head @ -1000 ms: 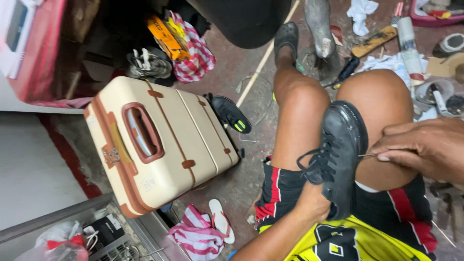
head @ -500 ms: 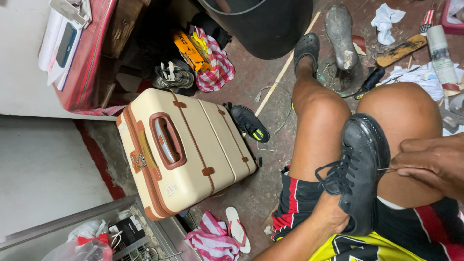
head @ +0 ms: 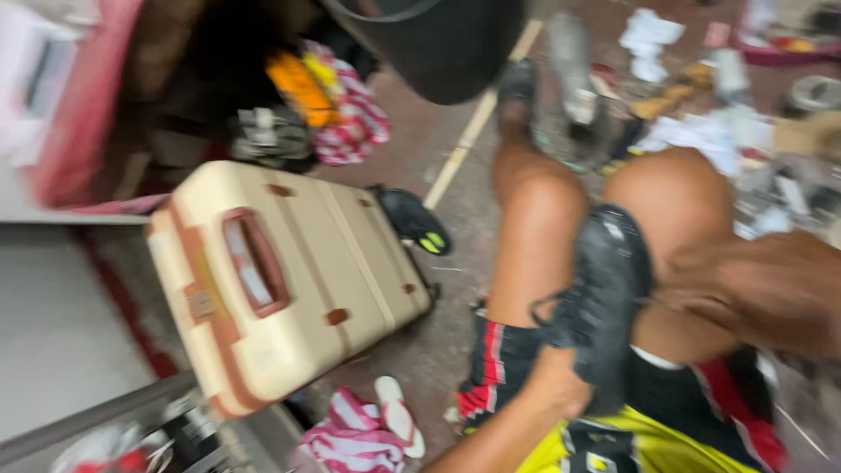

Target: The person is repairing a black shoe by hand-sewing the sole to the upper. They use a needle and thread to stitch through the shoe's material, pulling the thread tight with each pass. The task is performed while sitting on the floor with the shoe resting on their lap.

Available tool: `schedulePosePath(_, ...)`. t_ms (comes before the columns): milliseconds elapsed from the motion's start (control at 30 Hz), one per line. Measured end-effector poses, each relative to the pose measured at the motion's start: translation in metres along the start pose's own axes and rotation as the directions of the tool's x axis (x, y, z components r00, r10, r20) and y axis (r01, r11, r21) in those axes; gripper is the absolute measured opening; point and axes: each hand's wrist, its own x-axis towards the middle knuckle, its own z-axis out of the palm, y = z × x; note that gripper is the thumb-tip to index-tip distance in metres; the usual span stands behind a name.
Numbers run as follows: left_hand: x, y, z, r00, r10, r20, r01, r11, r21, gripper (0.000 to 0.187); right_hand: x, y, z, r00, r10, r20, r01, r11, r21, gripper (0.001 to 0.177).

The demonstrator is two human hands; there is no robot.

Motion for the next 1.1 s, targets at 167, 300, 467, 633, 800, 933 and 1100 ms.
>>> schedulePosePath(167,0.005,0.0,-0.002,0.997,0.076,-0.007,-0.072,0.965,0.254,0.043,-0.074,-0.039,-0.068,0.335,-0.494,-0.802,0.683,0.714,-0.154,0.021)
schedulePosePath(300,0.001,0.002,0.0,0.999,0.013,-0.042,-0.011,0.999,0.033,0.043,-0.076,-0.047,-0.072,0.699,-0.37,-0.611,0.464,0.886,-0.006,0.015)
schedulePosePath(467,-0.014,0.011,0.003,0.999,0.008,-0.043,-0.009,1.0,-0.03,0.043,-0.082,-0.049,-0.069,0.73,-0.338,-0.594,0.413,0.911,-0.011,0.015)
schedulePosePath(633,-0.016,0.015,0.006,0.999,0.01,-0.034,-0.01,1.0,-0.019,0.042,-0.092,-0.055,-0.061,0.713,-0.306,-0.631,0.394,0.919,-0.001,0.012)
schedulePosePath(800,-0.02,0.011,0.003,1.0,0.014,-0.002,-0.014,1.0,-0.022,0.043,-0.093,-0.056,-0.057,0.7,-0.317,-0.64,0.381,0.924,-0.04,0.011)
schedulePosePath(933,-0.019,0.007,-0.006,1.0,-0.005,-0.009,0.005,1.0,0.012,0.042,-0.083,-0.046,-0.07,0.696,-0.376,-0.612,0.461,0.887,-0.022,0.015)
schedulePosePath(1100,-0.019,0.006,-0.017,1.0,0.011,0.024,-0.012,0.998,0.057,0.04,-0.078,-0.047,-0.078,0.743,-0.422,-0.518,0.444,0.892,-0.09,0.015)
